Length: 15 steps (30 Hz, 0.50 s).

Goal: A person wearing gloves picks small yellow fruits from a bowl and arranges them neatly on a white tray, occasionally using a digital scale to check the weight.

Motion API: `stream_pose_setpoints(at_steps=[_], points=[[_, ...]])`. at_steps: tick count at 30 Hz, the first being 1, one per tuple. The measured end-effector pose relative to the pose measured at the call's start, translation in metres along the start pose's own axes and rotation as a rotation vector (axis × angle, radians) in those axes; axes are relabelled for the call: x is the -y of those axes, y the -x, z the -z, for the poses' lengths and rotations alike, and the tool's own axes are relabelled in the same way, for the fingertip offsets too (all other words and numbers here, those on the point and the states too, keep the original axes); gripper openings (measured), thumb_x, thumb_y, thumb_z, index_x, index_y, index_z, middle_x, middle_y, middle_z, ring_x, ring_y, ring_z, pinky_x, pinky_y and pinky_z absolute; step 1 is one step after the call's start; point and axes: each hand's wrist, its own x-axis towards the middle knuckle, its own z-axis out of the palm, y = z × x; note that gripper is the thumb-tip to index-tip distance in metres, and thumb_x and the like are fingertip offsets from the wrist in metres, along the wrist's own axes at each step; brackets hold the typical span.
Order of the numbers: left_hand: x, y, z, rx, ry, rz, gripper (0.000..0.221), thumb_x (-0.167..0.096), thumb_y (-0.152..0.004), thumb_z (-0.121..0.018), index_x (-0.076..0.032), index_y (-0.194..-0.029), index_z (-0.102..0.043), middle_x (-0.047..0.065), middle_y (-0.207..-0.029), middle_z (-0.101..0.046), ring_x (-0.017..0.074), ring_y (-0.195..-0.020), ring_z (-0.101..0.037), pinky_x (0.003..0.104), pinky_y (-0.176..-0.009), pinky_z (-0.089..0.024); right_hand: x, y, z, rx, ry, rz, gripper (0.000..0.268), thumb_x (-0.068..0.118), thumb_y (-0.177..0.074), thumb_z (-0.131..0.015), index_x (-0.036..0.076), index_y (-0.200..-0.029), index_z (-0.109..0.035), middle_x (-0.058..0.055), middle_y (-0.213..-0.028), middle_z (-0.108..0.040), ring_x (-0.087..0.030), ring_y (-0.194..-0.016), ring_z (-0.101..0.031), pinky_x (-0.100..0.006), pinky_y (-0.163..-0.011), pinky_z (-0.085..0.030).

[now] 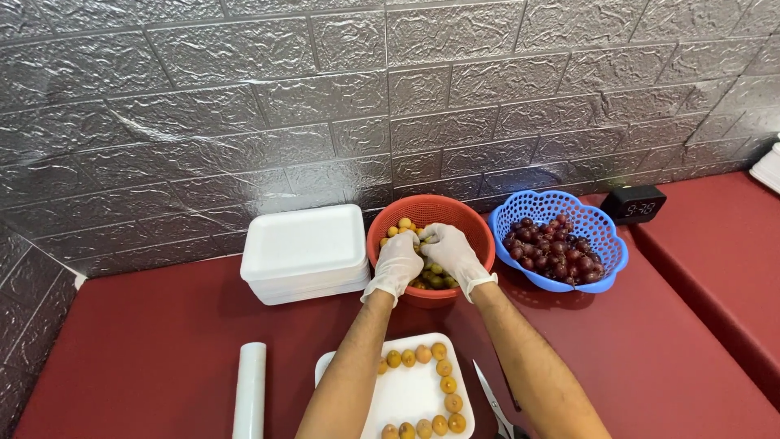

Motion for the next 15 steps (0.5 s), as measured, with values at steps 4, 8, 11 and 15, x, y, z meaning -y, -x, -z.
stream_pose_setpoints(at_steps=[4, 8, 11, 15], points=[[-0.001, 0.002, 0.002, -0.007, 0.031, 0.002, 0.042, 0.0, -0.088, -0.054, -0.009, -0.128, -0.066, 0.019, -0.134, -0.066, 0.0356, -0.13, -0.061, 0.045, -0.106, -0.053, -0.002, -0.003, -0.001, 0.012, -0.063, 0.013, 0.039, 0.015, -0.077, -0.075, 0.016, -0.117, -0.077, -0.008, -0.106, -0.076, -0.025, -0.109, -0.07, -0.039, -0.095, -0.055], [0.001, 0.001, 0.001, -0.042, 0.035, 0.007, 0.041, 0.003, -0.087, -0.055, -0.009, -0.124, -0.069, 0.018, -0.129, -0.069, 0.0342, -0.126, -0.064, 0.044, -0.103, -0.056, 0.005, 0.001, 0.0, 0.04, -0.157, 0.039, 0.037, 0.013, -0.08, -0.072, 0.011, -0.117, -0.076, -0.012, -0.105, -0.077, -0.026, -0.106, -0.07, -0.041, -0.095, -0.053], [0.01, -0.01, -0.004, -0.068, 0.034, -0.004, 0.037, -0.002, -0.088, -0.059, -0.011, -0.121, -0.071, 0.016, -0.126, -0.07, 0.0328, -0.125, -0.065, 0.043, -0.102, -0.057, -0.002, -0.006, -0.005, 0.062, -0.255, 0.038, 0.036, 0.01, -0.082, -0.071, 0.01, -0.117, -0.075, -0.011, -0.103, -0.077, -0.021, -0.1, -0.07, -0.036, -0.089, -0.057], [0.012, -0.013, -0.003, -0.1, 0.025, -0.037, 0.028, -0.01, -0.091, -0.066, -0.007, -0.118, -0.071, 0.019, -0.126, -0.07, 0.0346, -0.125, -0.064, 0.043, -0.105, -0.056, -0.003, -0.007, -0.001, 0.068, -0.357, 0.052, 0.034, 0.004, -0.083, -0.07, 0.006, -0.116, -0.075, -0.015, -0.103, -0.075, -0.021, -0.097, -0.07, -0.034, -0.085, -0.061]])
